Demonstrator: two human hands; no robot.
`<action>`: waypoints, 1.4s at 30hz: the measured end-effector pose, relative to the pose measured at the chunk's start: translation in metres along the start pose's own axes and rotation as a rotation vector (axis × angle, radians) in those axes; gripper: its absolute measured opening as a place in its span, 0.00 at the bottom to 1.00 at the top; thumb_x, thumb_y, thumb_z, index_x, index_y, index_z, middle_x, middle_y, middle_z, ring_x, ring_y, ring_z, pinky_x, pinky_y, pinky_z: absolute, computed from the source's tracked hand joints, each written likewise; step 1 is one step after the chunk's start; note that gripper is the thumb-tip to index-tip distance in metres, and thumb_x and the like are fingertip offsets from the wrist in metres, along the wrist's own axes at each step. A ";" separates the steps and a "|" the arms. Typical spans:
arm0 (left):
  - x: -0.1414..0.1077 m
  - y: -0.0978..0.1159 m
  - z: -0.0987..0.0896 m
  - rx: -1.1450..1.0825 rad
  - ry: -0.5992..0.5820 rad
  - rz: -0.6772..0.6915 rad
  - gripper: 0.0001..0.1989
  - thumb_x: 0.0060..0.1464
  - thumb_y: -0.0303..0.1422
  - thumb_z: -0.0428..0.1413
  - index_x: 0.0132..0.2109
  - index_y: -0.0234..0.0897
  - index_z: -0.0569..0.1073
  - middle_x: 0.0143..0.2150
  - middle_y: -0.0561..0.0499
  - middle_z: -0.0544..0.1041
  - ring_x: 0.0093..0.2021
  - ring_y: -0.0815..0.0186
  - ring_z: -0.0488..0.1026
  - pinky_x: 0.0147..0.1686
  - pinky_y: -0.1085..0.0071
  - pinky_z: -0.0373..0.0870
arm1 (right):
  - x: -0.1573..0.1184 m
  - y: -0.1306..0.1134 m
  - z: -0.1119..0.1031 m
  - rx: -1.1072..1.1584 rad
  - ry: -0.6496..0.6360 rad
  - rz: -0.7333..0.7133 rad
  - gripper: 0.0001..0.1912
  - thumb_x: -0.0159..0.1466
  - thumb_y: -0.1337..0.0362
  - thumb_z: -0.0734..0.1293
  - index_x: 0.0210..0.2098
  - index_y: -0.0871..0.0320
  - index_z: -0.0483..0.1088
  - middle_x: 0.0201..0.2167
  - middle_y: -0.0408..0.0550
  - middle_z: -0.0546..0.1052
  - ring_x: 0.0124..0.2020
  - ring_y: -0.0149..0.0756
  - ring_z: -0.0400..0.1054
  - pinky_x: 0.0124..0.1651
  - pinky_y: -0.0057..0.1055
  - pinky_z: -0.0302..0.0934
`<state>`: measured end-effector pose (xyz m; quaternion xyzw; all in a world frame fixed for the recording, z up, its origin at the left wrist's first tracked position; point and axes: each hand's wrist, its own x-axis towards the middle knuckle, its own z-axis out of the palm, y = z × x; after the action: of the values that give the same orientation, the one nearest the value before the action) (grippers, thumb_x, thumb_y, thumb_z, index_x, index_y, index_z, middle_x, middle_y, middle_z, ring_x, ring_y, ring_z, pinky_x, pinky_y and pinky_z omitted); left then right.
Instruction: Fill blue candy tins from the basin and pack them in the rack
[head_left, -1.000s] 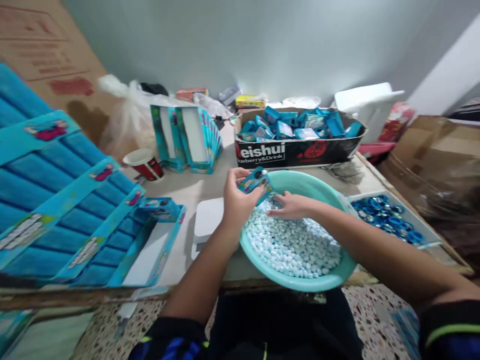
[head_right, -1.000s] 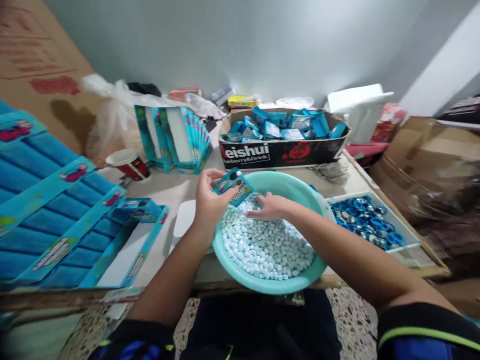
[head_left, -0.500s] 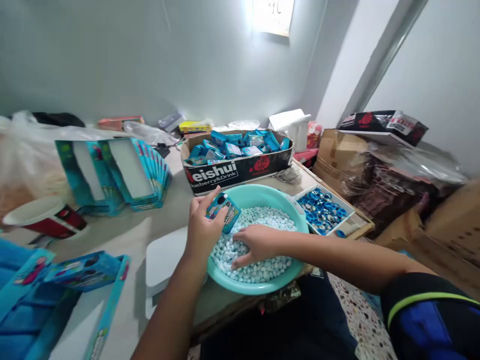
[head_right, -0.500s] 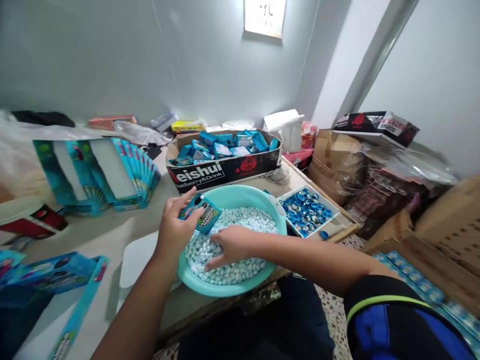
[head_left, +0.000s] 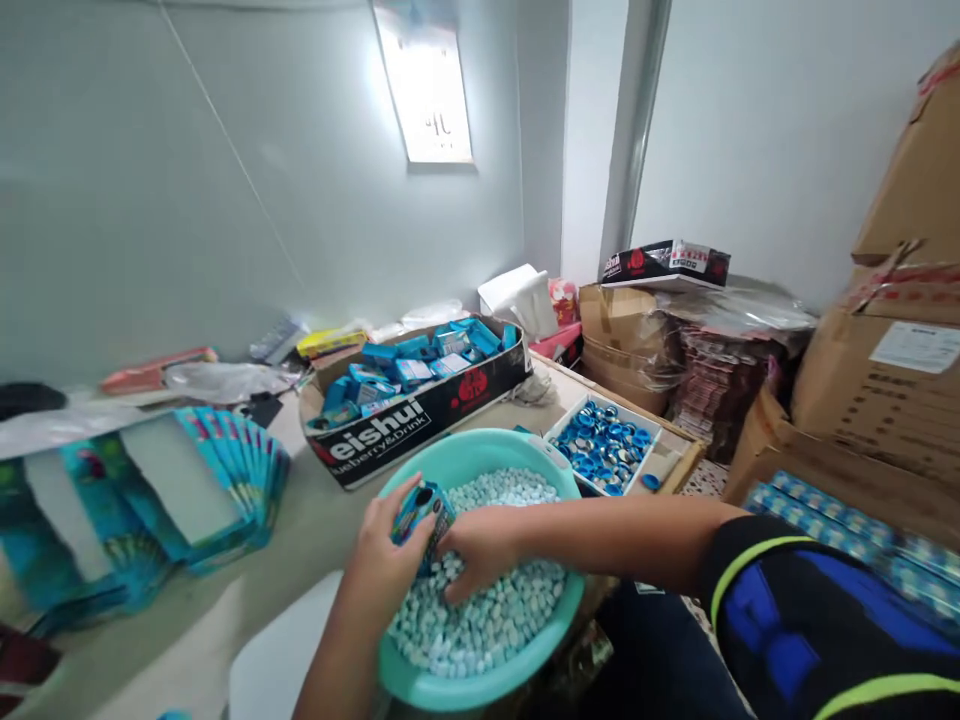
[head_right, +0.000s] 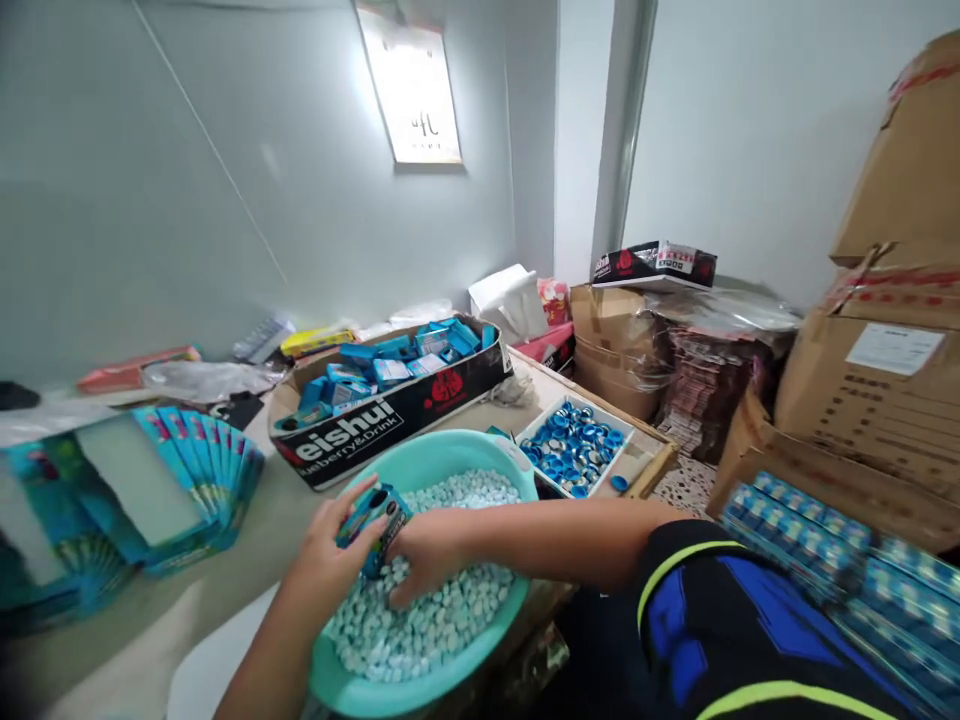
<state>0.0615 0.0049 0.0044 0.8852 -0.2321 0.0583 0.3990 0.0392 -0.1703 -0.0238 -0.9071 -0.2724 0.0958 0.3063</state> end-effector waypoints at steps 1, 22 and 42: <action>0.000 -0.001 -0.001 0.008 -0.021 -0.004 0.31 0.53 0.47 0.56 0.62 0.42 0.75 0.47 0.44 0.75 0.51 0.50 0.77 0.57 0.49 0.74 | 0.001 0.000 -0.003 0.026 -0.013 0.012 0.19 0.46 0.49 0.80 0.26 0.50 0.71 0.17 0.34 0.66 0.22 0.35 0.62 0.25 0.29 0.54; -0.008 0.005 0.006 -0.177 -0.270 -0.153 0.38 0.47 0.50 0.65 0.63 0.40 0.74 0.58 0.38 0.79 0.52 0.48 0.80 0.49 0.56 0.78 | 0.003 -0.017 -0.049 1.222 0.924 0.005 0.11 0.54 0.56 0.71 0.30 0.55 0.69 0.19 0.35 0.68 0.18 0.28 0.60 0.17 0.24 0.50; -0.021 0.006 0.010 0.029 -0.285 -0.136 0.28 0.55 0.50 0.59 0.60 0.44 0.74 0.56 0.44 0.81 0.53 0.44 0.78 0.46 0.59 0.74 | 0.010 -0.010 -0.030 1.273 0.664 0.090 0.13 0.54 0.55 0.69 0.24 0.55 0.64 0.27 0.42 0.73 0.30 0.34 0.71 0.36 0.32 0.69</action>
<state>0.0395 0.0014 -0.0042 0.9038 -0.2251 -0.0917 0.3523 0.0534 -0.1733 0.0056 -0.5442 -0.0186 -0.0326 0.8381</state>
